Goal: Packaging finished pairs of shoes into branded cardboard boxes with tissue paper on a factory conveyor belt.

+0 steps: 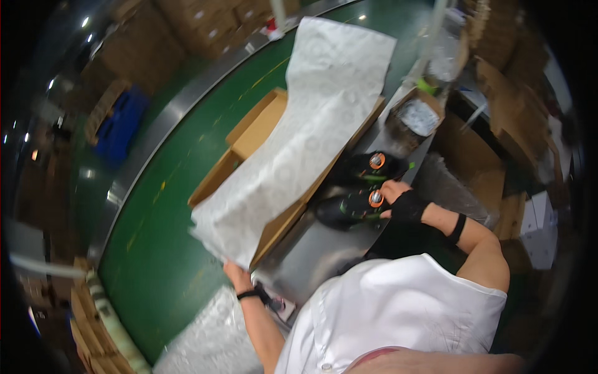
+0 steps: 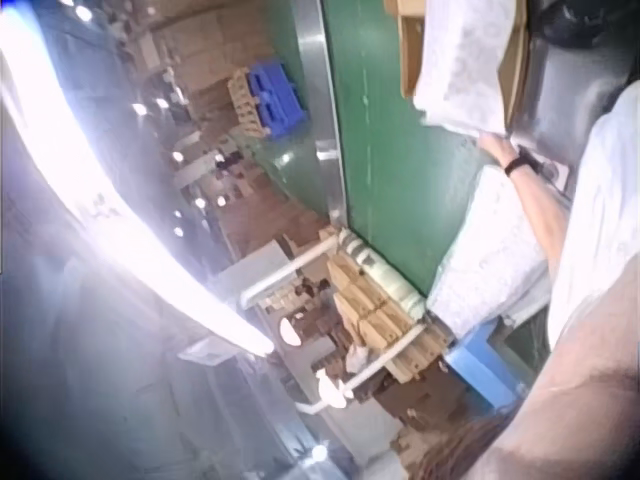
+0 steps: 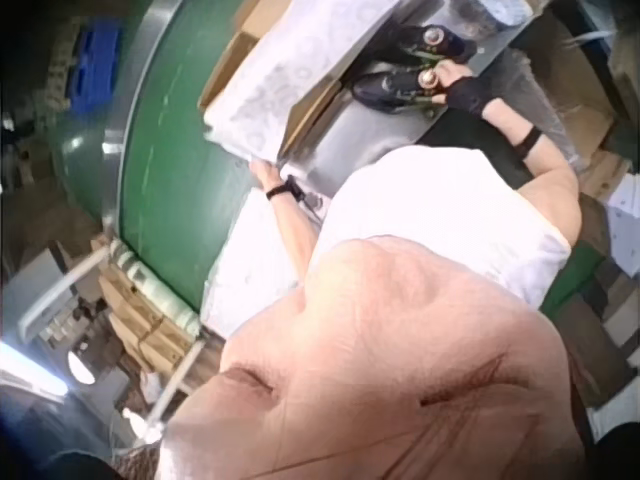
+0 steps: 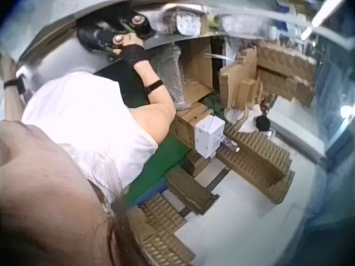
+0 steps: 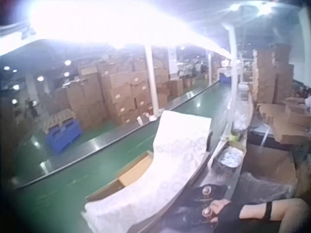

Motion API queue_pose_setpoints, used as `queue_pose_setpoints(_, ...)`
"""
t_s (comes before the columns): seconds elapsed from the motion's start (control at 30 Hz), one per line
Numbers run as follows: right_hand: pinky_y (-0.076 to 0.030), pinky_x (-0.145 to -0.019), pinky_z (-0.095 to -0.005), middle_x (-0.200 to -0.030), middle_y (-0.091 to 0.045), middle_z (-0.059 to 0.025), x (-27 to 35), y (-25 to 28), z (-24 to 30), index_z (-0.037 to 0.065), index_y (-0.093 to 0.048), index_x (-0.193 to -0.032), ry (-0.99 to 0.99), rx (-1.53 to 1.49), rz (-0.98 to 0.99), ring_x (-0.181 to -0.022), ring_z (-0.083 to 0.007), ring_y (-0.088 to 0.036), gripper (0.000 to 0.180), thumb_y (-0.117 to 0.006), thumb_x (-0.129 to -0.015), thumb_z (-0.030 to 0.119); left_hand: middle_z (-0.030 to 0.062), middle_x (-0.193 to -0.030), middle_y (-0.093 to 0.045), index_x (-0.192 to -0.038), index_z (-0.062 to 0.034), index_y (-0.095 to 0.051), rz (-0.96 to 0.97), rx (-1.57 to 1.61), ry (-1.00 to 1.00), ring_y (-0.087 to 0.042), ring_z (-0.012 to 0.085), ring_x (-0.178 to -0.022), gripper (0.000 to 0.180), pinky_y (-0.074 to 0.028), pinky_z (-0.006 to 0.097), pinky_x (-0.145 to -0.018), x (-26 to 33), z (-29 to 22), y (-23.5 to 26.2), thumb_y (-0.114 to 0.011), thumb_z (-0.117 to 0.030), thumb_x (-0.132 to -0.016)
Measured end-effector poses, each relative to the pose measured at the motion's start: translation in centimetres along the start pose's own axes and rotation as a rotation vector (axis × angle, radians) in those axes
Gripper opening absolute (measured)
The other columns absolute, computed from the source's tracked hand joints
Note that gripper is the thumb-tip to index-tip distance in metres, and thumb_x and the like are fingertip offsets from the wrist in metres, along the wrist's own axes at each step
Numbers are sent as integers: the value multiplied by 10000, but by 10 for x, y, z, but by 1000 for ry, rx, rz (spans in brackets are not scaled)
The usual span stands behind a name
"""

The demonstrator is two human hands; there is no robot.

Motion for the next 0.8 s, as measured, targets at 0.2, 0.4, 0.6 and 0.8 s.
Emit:
queue_pose_setpoints(0.2,-419,-760,-392,-807,-532,-198,11,-18,4,100,-232,-1283,-359,-158,231,-801,-371,-520,854,-697,-570,169,114,-866,-582,-974,75,-512,-137,-242,-140,-568,182,-747,284,-455,300,-645,-15,2,-4,-509,-166,-823)
queue_pose_setpoints(0.4,-429,-806,-358,-996,-558,-152,-34,21,47,136,-296,-1235,-52,-379,186,-897,-293,-563,711,-661,-624,149,95,-815,-572,-885,56,-531,-107,-425,-270,-507,132,-674,174,-415,255,-603,-14,-1,2,-508,-95,-799)
queue_pose_setpoints(0.6,-432,-765,-253,-1004,-537,-80,-101,64,116,88,-311,-1243,143,-1463,365,-896,-123,-519,607,-631,-730,137,97,-848,-583,-932,61,-534,111,-320,-280,-552,154,-726,228,-451,283,-630,-7,-6,11,-530,-84,-756)
queue_pose_setpoints(0.8,-359,-501,-201,-812,-519,-21,-193,16,188,81,-397,-1189,-167,-1632,364,-589,-54,-422,598,-675,-684,237,95,-856,-577,-942,70,-522,26,-458,-278,-538,152,-737,234,-443,278,-650,-25,-8,37,-504,-116,-803)
Point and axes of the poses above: each hand's wrist, its own x-axis away from the middle knuckle, its own y-axis out of the back of the hand, z = x × y, the point moved 4 cm from there along -x, towards the middle knuckle
